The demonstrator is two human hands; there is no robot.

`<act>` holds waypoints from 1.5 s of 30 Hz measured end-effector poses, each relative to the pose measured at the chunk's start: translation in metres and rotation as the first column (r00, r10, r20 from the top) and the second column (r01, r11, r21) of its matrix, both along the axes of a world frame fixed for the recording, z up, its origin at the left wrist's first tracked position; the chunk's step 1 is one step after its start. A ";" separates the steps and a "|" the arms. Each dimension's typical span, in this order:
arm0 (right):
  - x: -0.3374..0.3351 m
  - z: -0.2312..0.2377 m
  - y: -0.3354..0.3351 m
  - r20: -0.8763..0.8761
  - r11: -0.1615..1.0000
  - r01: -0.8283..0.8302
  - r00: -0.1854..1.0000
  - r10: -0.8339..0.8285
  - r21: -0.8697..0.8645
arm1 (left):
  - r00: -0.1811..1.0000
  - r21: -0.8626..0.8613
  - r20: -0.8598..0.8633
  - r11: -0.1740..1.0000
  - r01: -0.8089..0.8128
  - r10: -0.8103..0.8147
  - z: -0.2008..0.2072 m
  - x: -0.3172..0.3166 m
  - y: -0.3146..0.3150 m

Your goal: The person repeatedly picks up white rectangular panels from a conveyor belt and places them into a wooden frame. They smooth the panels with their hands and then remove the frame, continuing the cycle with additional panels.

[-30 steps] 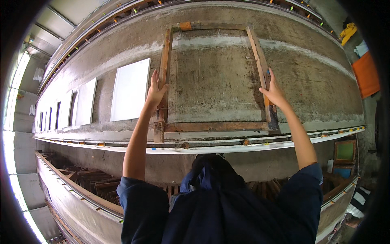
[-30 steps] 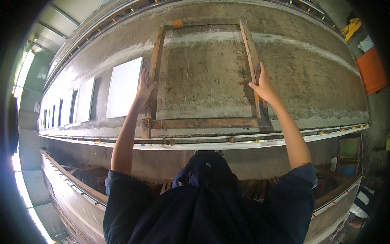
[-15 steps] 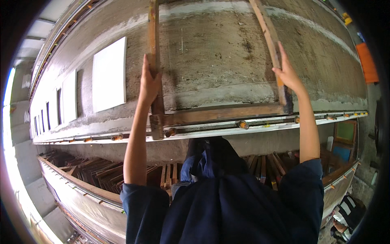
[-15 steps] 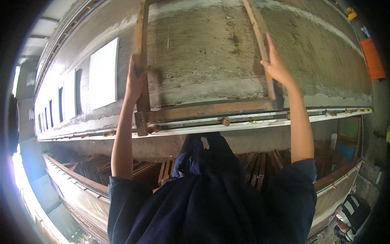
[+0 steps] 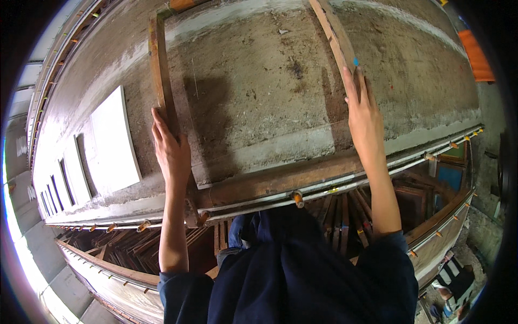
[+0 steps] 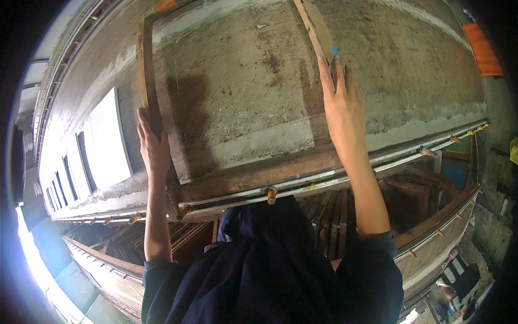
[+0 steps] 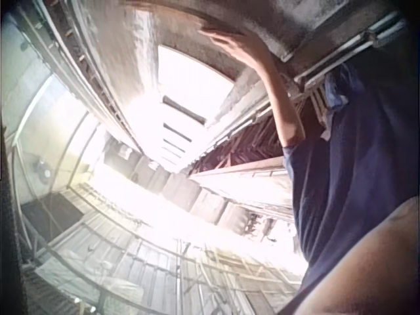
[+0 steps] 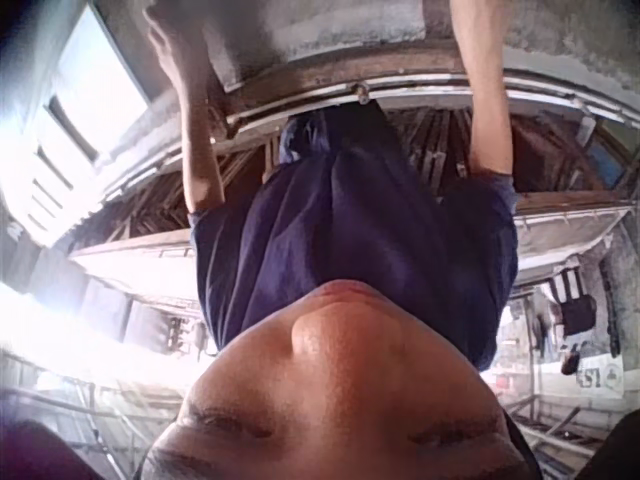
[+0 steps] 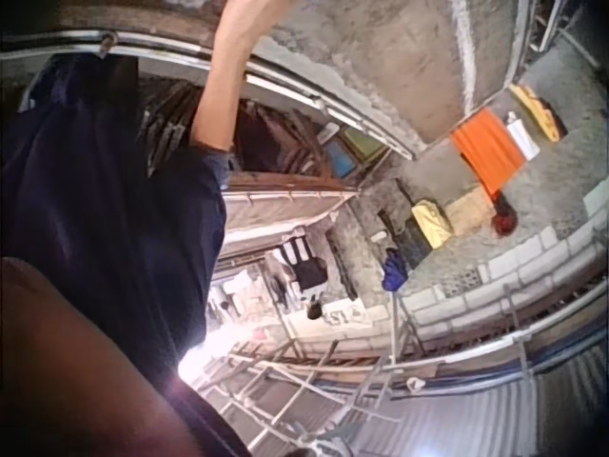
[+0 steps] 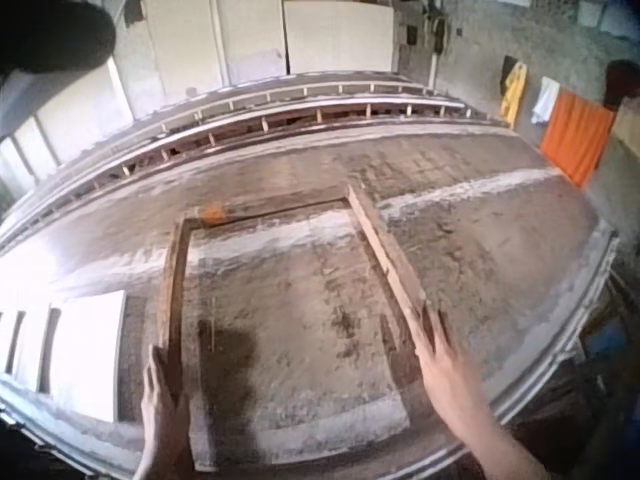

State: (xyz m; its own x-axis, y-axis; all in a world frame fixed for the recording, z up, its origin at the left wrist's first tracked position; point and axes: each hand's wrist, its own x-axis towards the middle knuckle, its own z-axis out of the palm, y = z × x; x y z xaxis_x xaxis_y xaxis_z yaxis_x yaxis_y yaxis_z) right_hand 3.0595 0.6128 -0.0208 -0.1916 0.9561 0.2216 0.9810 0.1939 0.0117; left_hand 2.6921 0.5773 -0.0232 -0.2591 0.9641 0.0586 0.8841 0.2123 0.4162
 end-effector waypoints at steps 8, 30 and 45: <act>0.004 -0.007 0.004 0.054 1.000 -0.001 0.999 0.001 0.006 | 0.998 0.066 -0.067 0.998 -0.001 0.006 0.000 0.005 0.002; -0.361 0.049 -0.149 -0.555 0.449 -0.888 0.424 0.716 -0.099 | 0.877 0.370 0.031 0.809 -0.457 0.480 0.021 -0.198 -0.239; -0.622 0.040 -0.213 -0.300 0.187 -0.982 0.190 0.935 -0.039 | 0.807 0.299 0.189 0.750 -0.590 0.560 -0.001 -0.353 -0.344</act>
